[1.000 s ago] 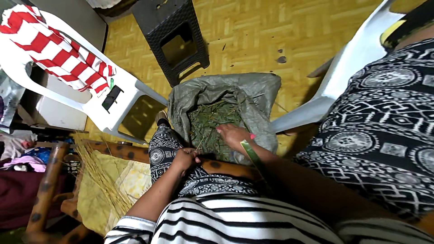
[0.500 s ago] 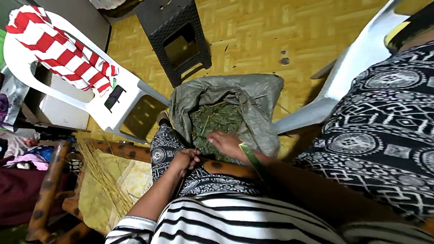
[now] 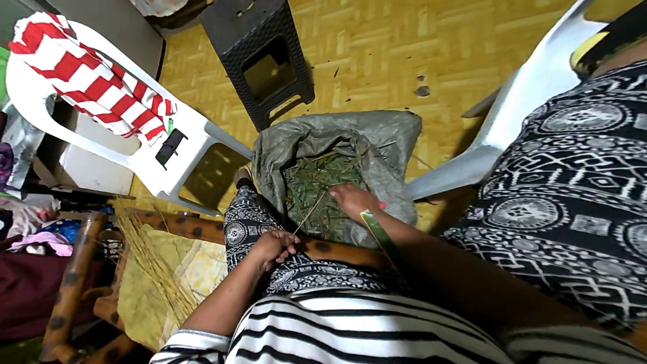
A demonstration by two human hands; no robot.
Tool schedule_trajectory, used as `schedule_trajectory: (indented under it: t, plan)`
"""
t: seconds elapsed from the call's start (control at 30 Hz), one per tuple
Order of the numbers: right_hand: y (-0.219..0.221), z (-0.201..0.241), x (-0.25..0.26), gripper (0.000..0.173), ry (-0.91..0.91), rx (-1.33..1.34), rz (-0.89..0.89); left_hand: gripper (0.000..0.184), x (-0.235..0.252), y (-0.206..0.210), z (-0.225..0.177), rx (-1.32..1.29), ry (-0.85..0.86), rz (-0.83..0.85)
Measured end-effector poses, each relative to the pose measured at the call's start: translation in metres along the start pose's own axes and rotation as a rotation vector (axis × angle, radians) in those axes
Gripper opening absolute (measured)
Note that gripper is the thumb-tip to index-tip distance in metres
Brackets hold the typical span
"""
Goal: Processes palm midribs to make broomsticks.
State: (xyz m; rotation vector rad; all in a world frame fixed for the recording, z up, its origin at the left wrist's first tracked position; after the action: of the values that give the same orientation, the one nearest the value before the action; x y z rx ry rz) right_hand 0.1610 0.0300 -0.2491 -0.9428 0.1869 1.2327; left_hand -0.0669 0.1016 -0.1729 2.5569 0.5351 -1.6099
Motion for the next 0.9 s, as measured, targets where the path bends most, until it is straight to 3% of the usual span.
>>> schedule_trajectory:
  t: [0.07,0.17,0.3,0.43,0.5,0.57,0.63,0.67,0.8,0.9]
  plan:
    - [-0.008,-0.006,0.002,0.047,0.078,0.026,-0.048,0.020,-0.001,-0.006,0.000,0.114,0.017,-0.040]
    - [-0.009,0.012,-0.004,0.049,-0.041,0.084,-0.072,0.026,0.001,-0.018,-0.011,0.540,0.092,-0.144]
    - [0.015,0.050,-0.024,0.046,-0.330,0.083,0.079,0.036,0.001,-0.017,-0.042,0.991,0.148,-0.179]
    - [0.027,0.060,-0.034,0.035,-0.358,-0.035,0.224,0.033,-0.004,-0.013,-0.077,1.328,0.199,-0.328]
    - [0.021,0.060,-0.033,0.036,-0.249,0.042,0.250,0.029,-0.014,-0.012,-0.095,1.381,0.454,-0.590]
    - [0.010,0.057,-0.032,0.036,-0.143,0.202,0.222,0.030,-0.031,-0.008,-0.108,1.285,0.839,-0.863]
    - [0.000,0.053,-0.031,0.034,-0.070,0.397,0.177,0.028,-0.040,-0.004,-0.112,1.154,1.017,-0.968]
    - [-0.003,0.052,-0.030,0.032,-0.042,0.505,0.157,0.027,-0.036,-0.003,-0.110,1.100,0.966,-0.929]
    - [-0.006,0.051,-0.028,0.020,0.016,0.961,0.109,0.042,0.005,0.009,-0.091,0.840,0.463,-0.390]
    - [-0.005,0.052,-0.032,0.016,0.009,1.095,0.088,0.041,0.012,0.023,-0.091,0.751,0.380,-0.297]
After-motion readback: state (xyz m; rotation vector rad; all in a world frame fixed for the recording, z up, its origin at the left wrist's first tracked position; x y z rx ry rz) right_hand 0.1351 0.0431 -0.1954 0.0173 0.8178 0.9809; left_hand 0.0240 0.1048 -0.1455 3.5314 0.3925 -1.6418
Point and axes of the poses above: each hand's wrist, its own x-axis towards the middle knuckle, its own y-axis out of the palm, z = x × y, the point moved 8 cm from there along x, towards the middle knuckle, and after that the axes turned 13 degrees about x, right-handed, at the moved point
